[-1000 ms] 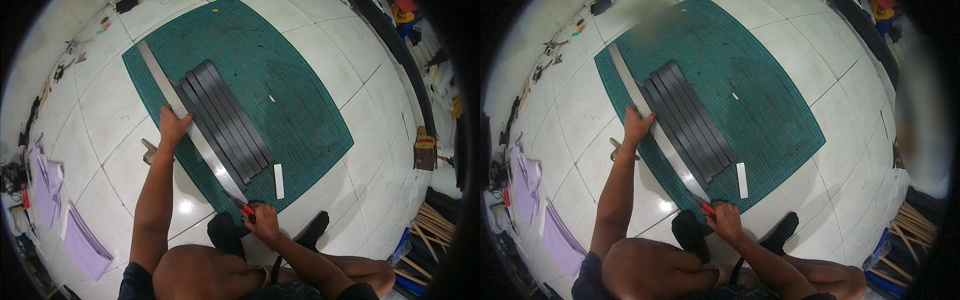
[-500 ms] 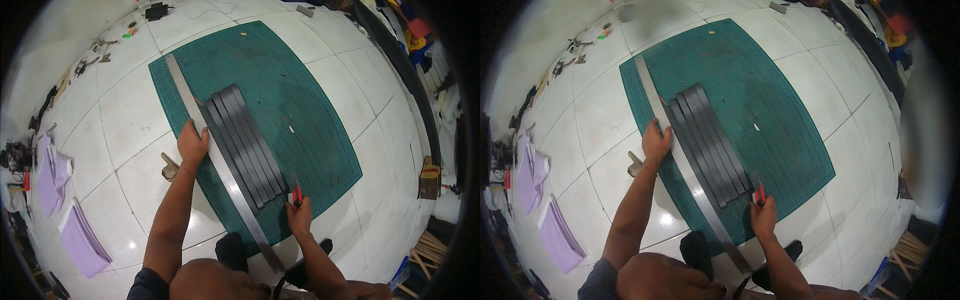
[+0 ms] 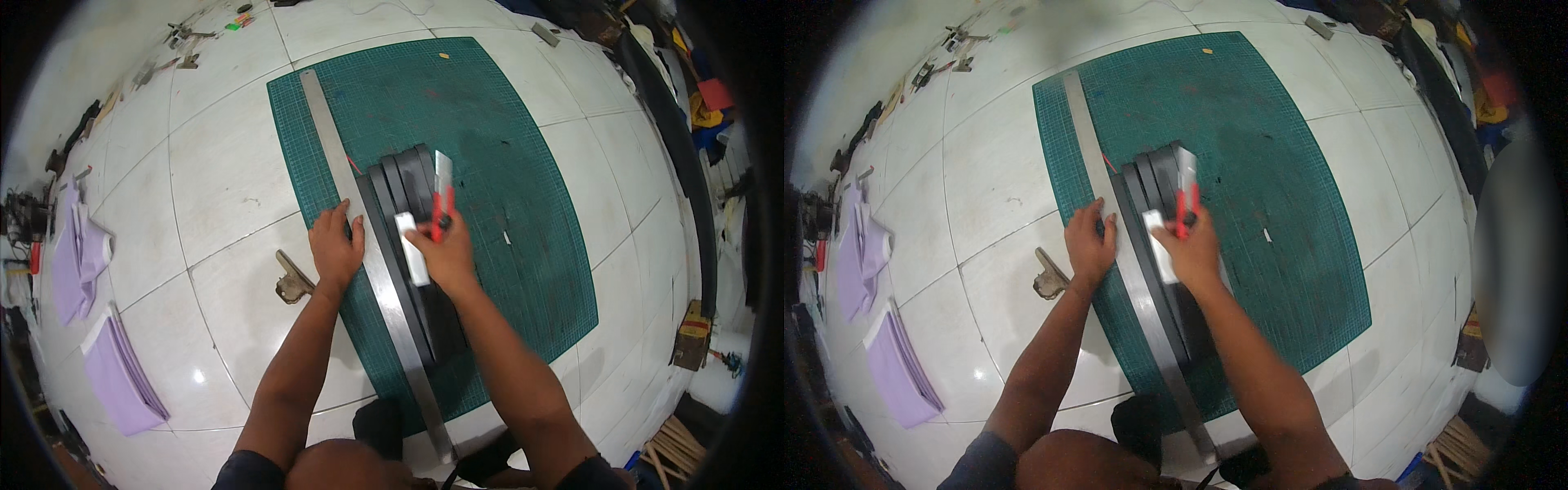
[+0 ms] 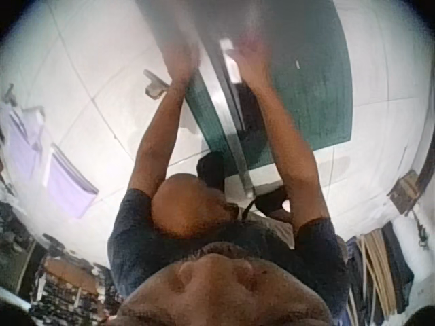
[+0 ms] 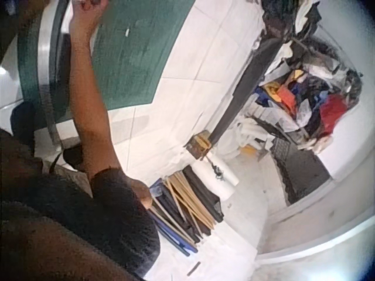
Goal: The person uses a utility knife and a long metal straightedge to cut multiple parallel strips from a dark gray sheet of material on a green cutting mat.
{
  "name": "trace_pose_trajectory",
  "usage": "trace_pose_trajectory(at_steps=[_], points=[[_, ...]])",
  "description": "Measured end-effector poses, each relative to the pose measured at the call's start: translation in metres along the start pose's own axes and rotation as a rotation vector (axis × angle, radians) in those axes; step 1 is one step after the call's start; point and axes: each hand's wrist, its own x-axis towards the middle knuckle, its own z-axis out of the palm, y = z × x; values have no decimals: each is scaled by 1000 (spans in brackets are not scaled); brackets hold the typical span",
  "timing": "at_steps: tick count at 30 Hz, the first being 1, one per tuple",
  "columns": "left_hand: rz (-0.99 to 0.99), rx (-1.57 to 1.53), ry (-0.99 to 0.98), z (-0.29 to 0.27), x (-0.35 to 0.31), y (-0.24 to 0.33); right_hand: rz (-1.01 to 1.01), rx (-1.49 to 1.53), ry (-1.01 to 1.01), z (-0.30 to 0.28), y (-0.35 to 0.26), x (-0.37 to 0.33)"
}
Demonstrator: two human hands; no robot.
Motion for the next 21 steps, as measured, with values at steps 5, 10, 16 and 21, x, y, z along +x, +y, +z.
trace_pose_trajectory(at_steps=[5, 10, 16, 21], points=[[4, 16, -6, -8, 2, -1, -37, -396, -1, 78, -29, 58], [-55, 28, -53, -10, 0, -4, 32, -381, -55, 90, -20, 65], [-58, 57, -55, -10, 1, -2, 31, -314, -73, 84, -13, 72], [-47, 62, -40, -10, 0, -3, 23, -282, -69, 85, -14, 72]])
